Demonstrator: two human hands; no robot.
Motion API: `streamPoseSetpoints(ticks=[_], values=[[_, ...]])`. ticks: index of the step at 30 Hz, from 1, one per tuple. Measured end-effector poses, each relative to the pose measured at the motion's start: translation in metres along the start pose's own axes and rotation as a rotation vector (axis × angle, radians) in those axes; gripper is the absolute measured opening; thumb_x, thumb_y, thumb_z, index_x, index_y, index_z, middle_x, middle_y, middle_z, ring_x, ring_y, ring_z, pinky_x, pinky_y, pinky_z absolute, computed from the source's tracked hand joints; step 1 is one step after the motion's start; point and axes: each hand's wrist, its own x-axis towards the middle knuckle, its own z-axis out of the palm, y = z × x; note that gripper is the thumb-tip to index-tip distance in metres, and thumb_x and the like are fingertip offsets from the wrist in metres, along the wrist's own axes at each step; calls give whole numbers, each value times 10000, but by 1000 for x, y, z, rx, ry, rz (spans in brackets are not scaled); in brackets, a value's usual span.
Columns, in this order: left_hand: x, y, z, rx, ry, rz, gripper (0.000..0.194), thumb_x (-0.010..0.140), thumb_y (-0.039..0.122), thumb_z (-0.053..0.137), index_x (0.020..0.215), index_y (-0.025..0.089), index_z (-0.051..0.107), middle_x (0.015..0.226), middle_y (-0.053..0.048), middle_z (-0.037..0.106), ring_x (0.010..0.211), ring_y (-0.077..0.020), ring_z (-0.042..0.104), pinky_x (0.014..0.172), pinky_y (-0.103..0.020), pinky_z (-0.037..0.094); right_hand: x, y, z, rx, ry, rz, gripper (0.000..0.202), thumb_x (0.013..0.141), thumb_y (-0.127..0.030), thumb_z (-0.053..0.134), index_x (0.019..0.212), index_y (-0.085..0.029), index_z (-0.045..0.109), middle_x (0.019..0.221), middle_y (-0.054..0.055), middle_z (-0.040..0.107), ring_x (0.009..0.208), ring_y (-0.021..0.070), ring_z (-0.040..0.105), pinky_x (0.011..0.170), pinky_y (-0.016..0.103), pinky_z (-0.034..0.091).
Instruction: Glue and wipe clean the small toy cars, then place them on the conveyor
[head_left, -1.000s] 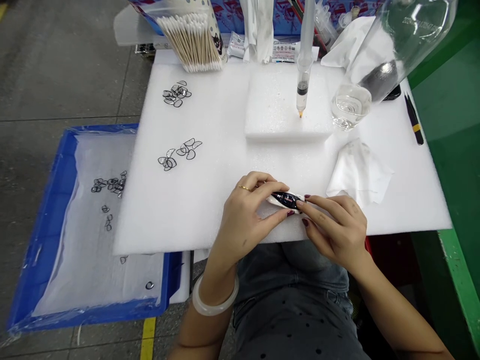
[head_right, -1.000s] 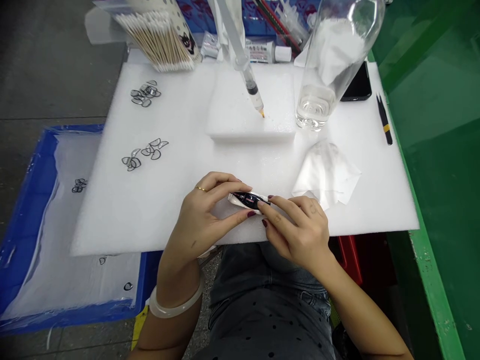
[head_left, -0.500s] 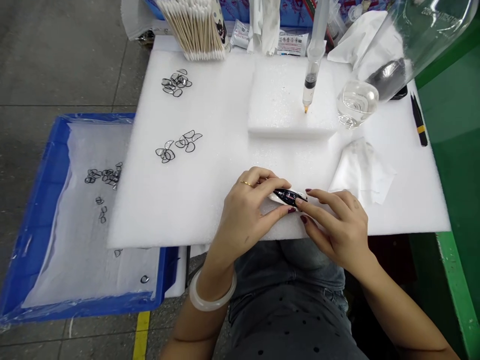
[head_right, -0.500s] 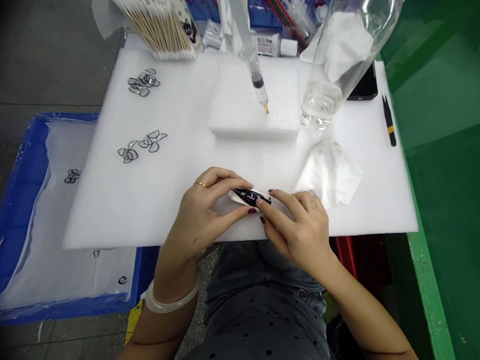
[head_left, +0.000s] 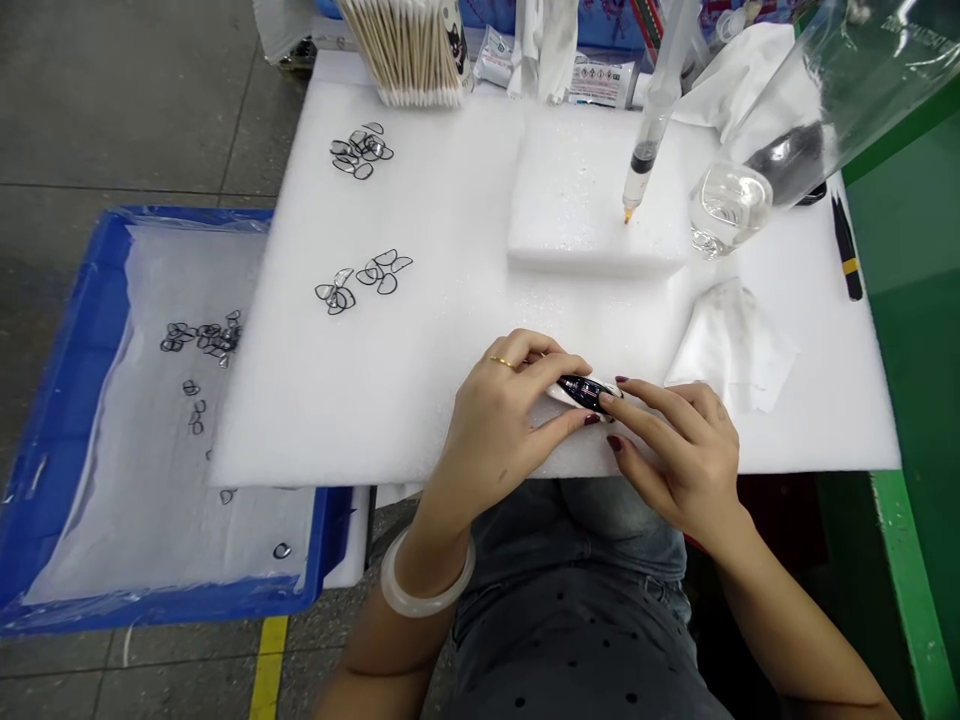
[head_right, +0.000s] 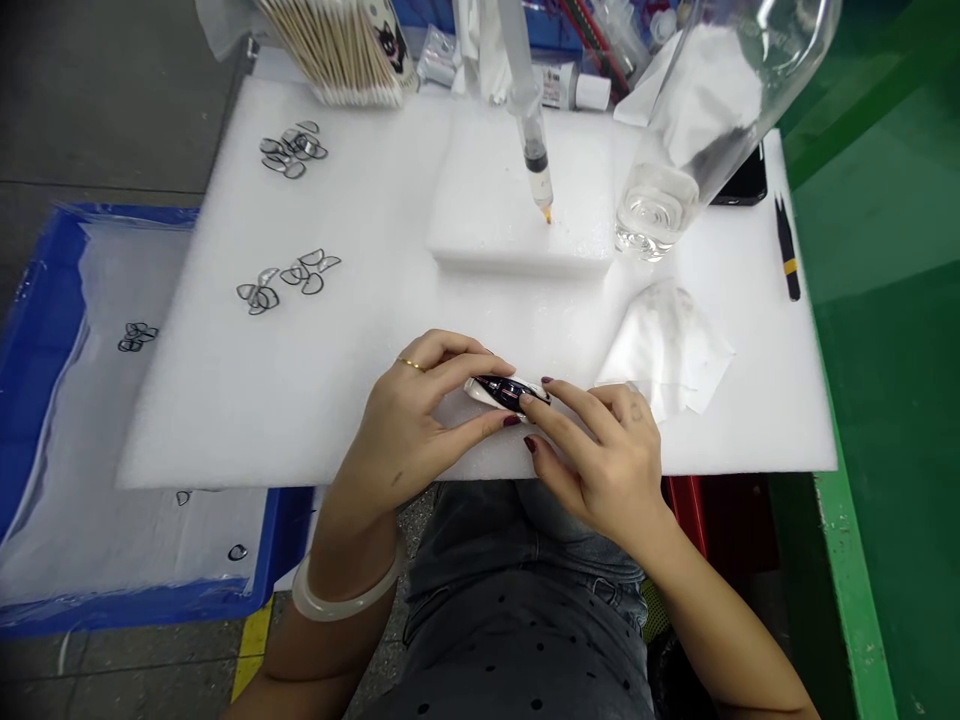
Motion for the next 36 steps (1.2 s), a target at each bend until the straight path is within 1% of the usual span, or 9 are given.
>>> streamPoseSetpoints(ticks=[6, 11, 15, 20, 24, 27, 30, 33, 36], values=[[1, -1, 0, 15, -1, 3, 276, 800, 195, 776, 1058, 192, 681, 1020, -42, 616, 965, -209, 605, 853, -362, 520, 2, 0, 1, -64, 2, -36, 363, 853, -136, 681, 1208, -205, 650, 1187, 76, 709, 827, 208, 562, 728, 384, 501], [1, 0, 0, 19, -10, -13, 230, 827, 223, 749, 1045, 224, 678, 1026, -39, 613, 978, -214, 609, 853, -364, 526, -1, -5, -2, -163, -33, -60, 429, 858, -190, 687, 1279, -236, 617, 1213, 40, 707, 845, 214, 586, 736, 381, 507], [1, 1, -1, 22, -20, -15, 206, 844, 222, 729, 1043, 227, 677, 1037, -40, 609, 993, -219, 611, 860, -370, 532, 0, -15, -8, -275, -103, -93, 419, 879, -238, 674, 1291, -183, 622, 1282, 35, 671, 908, 216, 621, 746, 372, 509], [1, 0, 0, 25, -20, 4, 214, 836, 199, 733, 1043, 215, 678, 1032, -46, 605, 986, -219, 609, 871, -374, 526, 4, -29, -10, -457, -146, -180, 395, 936, -320, 617, 1265, -102, 645, 1328, 100, 629, 946, 221, 642, 810, 381, 517], [1, -2, 1, 34, -12, 22, 221, 829, 199, 742, 1043, 202, 684, 1029, -52, 603, 979, -218, 607, 870, -386, 526, 7, -33, -13, -457, -167, -217, 384, 961, -311, 568, 1231, -54, 662, 1304, 126, 641, 942, 219, 663, 855, 377, 534], [0, -5, -2, 6, -33, 25, 279, 818, 260, 767, 1081, 207, 690, 1065, -60, 614, 1018, -233, 611, 907, -411, 521, 13, -23, -27, -260, -234, -132, 411, 978, -358, 522, 1225, -62, 665, 1289, 129, 655, 945, 237, 679, 876, 421, 545], [-1, -6, -5, -108, 3, 5, 324, 849, 357, 743, 1144, 238, 681, 1156, -72, 618, 1113, -241, 597, 988, -428, 495, 17, -7, -43, -139, -126, 62, 336, 979, -347, 533, 1197, -134, 675, 1204, 107, 703, 965, 258, 690, 875, 464, 541], [-5, -9, -6, -282, 155, -66, 238, 936, 354, 635, 1152, 267, 681, 1167, -63, 621, 1142, -208, 582, 973, -378, 502, 17, 4, -46, -113, 40, 175, 228, 949, -273, 581, 1130, -177, 683, 1067, 82, 743, 944, 257, 693, 813, 433, 536], [-10, -12, -5, -460, 309, -126, 193, 968, 345, 580, 1112, 285, 694, 1117, -50, 635, 1102, -185, 590, 936, -342, 513, 14, 2, -32, -3, 5, 198, 221, 925, -264, 606, 1126, -193, 665, 955, 53, 743, 867, 232, 684, 764, 392, 529]])
